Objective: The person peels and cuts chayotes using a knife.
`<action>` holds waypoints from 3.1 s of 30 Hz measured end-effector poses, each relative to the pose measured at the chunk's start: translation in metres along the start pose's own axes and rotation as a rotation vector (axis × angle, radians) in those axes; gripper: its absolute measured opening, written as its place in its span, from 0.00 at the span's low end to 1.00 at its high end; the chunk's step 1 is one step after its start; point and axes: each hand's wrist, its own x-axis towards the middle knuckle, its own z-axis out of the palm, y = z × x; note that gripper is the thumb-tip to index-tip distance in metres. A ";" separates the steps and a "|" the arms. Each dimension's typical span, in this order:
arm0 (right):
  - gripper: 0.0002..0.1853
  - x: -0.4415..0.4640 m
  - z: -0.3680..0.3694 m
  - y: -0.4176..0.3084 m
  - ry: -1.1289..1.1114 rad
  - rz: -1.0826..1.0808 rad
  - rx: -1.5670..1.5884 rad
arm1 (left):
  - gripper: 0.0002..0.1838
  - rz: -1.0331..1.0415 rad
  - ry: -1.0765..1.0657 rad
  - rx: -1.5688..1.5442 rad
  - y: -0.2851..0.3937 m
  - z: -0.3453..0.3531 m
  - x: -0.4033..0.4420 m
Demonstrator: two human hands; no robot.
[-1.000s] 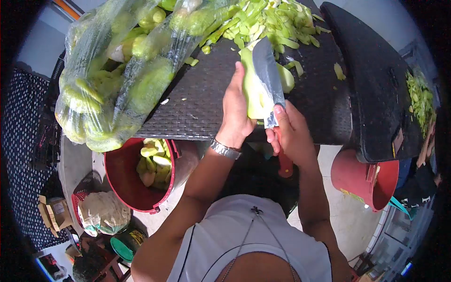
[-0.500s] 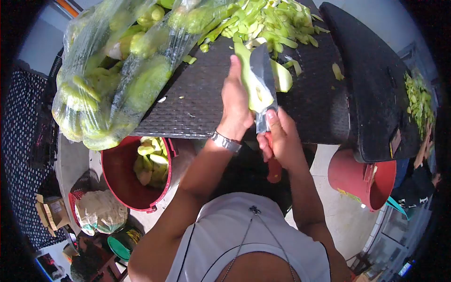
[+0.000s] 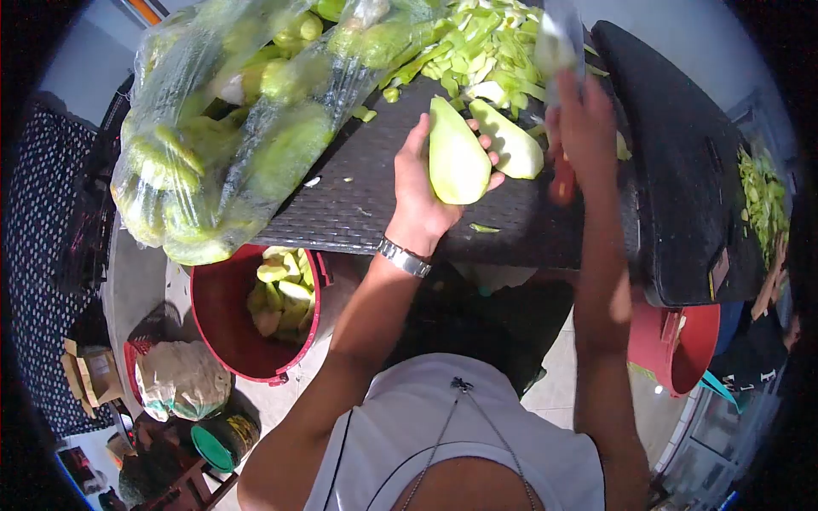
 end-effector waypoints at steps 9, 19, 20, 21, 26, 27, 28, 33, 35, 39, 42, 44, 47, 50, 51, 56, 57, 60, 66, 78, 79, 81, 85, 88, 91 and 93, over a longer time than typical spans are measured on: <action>0.22 0.043 -0.009 0.035 0.173 -0.354 -0.839 | 0.30 0.085 0.029 0.107 0.004 -0.001 0.001; 0.14 -0.125 -0.019 0.005 -0.503 0.377 0.097 | 0.28 0.244 0.242 0.189 0.001 0.021 -0.003; 0.14 -0.135 -0.019 0.012 -0.512 0.383 0.136 | 0.28 0.261 0.242 0.198 0.000 0.020 0.001; 0.14 -0.140 -0.018 0.016 -0.519 0.386 0.176 | 0.29 0.277 0.240 0.209 -0.001 0.020 0.003; 0.16 -0.151 -0.020 0.012 -0.469 0.385 0.104 | 0.28 0.292 0.266 0.280 -0.010 0.023 0.004; 0.16 -0.152 -0.021 0.012 -0.465 0.375 0.094 | 0.28 0.301 0.276 0.289 -0.011 0.024 0.005; 0.16 -0.154 -0.020 0.013 -0.457 0.363 0.097 | 0.27 0.299 0.262 0.297 -0.011 0.023 0.005; 0.16 -0.154 -0.018 0.016 -0.427 0.315 0.081 | 0.26 0.273 0.247 0.359 -0.011 0.018 0.005; 0.16 -0.148 -0.014 0.016 -0.420 0.317 0.102 | 0.25 0.262 0.325 0.384 -0.014 0.023 0.003; 0.17 -0.141 -0.006 0.022 -0.375 0.256 0.096 | 0.24 0.236 0.340 0.376 -0.021 0.027 -0.001; 0.17 -0.137 -0.003 0.027 -0.360 0.232 0.100 | 0.24 0.229 0.324 0.377 -0.024 0.026 -0.002; 0.17 -0.138 -0.004 0.025 -0.380 0.314 0.105 | 0.24 0.235 0.321 0.402 -0.024 0.025 -0.001; 0.16 -0.148 -0.002 0.032 -0.420 0.369 0.111 | 0.27 0.259 0.330 0.337 -0.020 0.029 0.003; 0.16 -0.168 0.006 0.036 -0.434 0.273 0.115 | 0.29 0.172 0.192 0.253 -0.017 0.023 0.006; 0.16 -0.167 0.007 0.031 -0.424 0.301 0.140 | 0.29 0.171 0.169 0.254 -0.018 0.020 0.006; 0.16 -0.149 -0.007 0.020 -0.282 0.282 0.126 | 0.30 0.240 0.244 0.284 -0.024 0.021 0.002; 0.16 -0.146 -0.010 0.017 -0.295 0.284 0.122 | 0.29 0.209 0.222 0.275 -0.023 0.023 -0.001; 0.16 -0.144 -0.010 0.017 -0.327 0.307 0.117 | 0.28 0.249 0.311 0.379 -0.024 0.024 0.000; 0.15 -0.145 -0.007 0.018 -0.340 0.319 0.126 | 0.25 0.252 0.343 0.394 -0.023 0.024 -0.002; 0.15 -0.149 0.009 0.033 -0.289 0.210 0.094 | 0.24 0.214 0.293 0.304 -0.025 0.036 -0.006; 0.15 -0.152 0.010 0.034 -0.294 0.213 0.096 | 0.25 0.212 0.240 0.331 -0.024 0.030 -0.005; 0.15 -0.152 0.009 0.032 -0.302 0.285 0.158 | 0.25 0.200 0.283 0.323 -0.028 0.028 -0.004; 0.15 -0.142 0.008 0.027 -0.328 0.324 0.244 | 0.25 0.160 0.270 0.365 -0.036 0.021 -0.003; 0.15 -0.150 0.012 0.026 -0.324 0.340 0.280 | 0.27 0.186 0.293 0.311 -0.032 0.032 -0.002; 0.15 -0.155 0.011 0.027 -0.367 0.339 0.307 | 0.27 0.194 0.291 0.309 -0.033 0.026 0.002; 0.15 -0.150 0.009 0.027 -0.371 0.339 0.301 | 0.25 0.178 0.287 0.317 -0.040 0.023 -0.001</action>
